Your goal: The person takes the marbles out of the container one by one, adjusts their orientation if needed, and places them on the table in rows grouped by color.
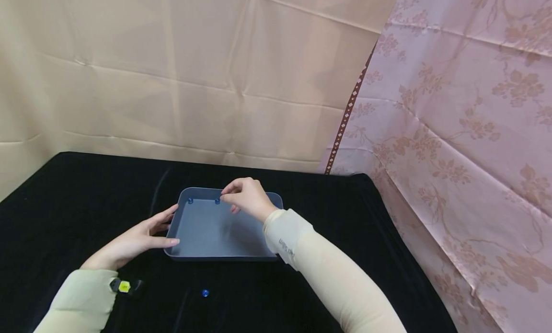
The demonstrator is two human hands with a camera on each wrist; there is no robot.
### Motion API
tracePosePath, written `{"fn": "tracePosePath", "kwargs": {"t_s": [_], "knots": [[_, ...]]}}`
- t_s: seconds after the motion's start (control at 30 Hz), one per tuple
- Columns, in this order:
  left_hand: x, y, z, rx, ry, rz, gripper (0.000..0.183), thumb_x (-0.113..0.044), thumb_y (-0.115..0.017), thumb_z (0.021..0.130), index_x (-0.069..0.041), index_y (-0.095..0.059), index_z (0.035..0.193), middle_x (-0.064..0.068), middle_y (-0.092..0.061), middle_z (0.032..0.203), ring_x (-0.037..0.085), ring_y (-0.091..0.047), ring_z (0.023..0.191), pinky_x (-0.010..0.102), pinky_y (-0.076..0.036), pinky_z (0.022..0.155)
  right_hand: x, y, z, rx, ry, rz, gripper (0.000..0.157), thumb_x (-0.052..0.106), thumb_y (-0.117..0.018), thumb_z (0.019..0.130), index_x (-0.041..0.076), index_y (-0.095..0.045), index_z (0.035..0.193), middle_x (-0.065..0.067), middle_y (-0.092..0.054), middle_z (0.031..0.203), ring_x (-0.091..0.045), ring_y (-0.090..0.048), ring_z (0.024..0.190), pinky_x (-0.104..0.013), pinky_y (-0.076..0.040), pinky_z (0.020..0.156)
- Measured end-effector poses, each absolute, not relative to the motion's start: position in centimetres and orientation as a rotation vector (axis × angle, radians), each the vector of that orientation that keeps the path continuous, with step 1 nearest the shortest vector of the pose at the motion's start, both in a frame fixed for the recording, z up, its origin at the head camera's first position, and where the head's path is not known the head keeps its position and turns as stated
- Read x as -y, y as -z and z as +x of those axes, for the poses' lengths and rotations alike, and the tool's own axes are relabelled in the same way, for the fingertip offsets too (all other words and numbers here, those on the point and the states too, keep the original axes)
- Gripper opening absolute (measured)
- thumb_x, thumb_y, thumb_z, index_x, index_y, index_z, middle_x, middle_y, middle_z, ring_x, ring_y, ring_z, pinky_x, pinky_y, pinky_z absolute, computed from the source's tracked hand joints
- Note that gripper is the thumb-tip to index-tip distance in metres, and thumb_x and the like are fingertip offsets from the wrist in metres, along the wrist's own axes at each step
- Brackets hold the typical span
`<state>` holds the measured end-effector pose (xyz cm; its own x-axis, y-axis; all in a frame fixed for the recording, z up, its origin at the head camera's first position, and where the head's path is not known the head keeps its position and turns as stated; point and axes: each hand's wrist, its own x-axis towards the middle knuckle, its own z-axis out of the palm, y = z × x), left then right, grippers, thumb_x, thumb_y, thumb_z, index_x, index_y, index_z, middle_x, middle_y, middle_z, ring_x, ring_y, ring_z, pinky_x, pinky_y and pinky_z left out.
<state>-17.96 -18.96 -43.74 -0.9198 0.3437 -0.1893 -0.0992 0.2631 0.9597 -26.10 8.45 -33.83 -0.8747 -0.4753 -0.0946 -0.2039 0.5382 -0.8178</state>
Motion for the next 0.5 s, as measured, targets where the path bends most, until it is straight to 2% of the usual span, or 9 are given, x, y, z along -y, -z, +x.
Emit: {"fn": "tracePosePath", "kwargs": {"t_s": [0.17,0.27,0.5], "knots": [[19.0,43.7,-18.0,-2.186,-1.697,0.207,0.089,-0.025,-0.068,0.092,-0.015,-0.011,0.160,0.021,-0.012,0.165,0.049,-0.023,0.143,0.067,-0.032,0.110,-8.7,34.0,-26.9,-2.474,1.324,-0.516,0.018,0.016,-0.070,0.092,0.005,-0.072,0.106,-0.010,-0.074,0.091,-0.017,-0.070,0.068,-0.038,-0.062,0.074],[19.0,43.6,-18.0,-2.188,-1.693,0.209,0.089,-0.025,-0.068,0.092,-0.014,-0.011,0.160,0.022,-0.012,0.165,0.049,-0.024,0.143,0.068,-0.032,0.110,-8.8,34.1,-27.3,-2.475,1.345,-0.502,0.019,0.018,-0.069,0.092,0.005,-0.072,0.107,-0.014,-0.074,0.092,-0.016,-0.070,0.067,-0.039,-0.062,0.074],[19.0,43.5,-17.9,-2.186,-1.687,0.211,0.089,-0.024,-0.067,0.093,-0.014,-0.009,0.160,0.023,-0.011,0.164,0.050,-0.024,0.143,0.068,-0.032,0.109,-8.7,34.8,-28.0,-2.498,1.347,-0.468,0.019,0.020,-0.070,0.092,0.008,-0.073,0.106,-0.021,-0.073,0.099,-0.020,-0.072,0.069,-0.035,-0.060,0.070]]}}
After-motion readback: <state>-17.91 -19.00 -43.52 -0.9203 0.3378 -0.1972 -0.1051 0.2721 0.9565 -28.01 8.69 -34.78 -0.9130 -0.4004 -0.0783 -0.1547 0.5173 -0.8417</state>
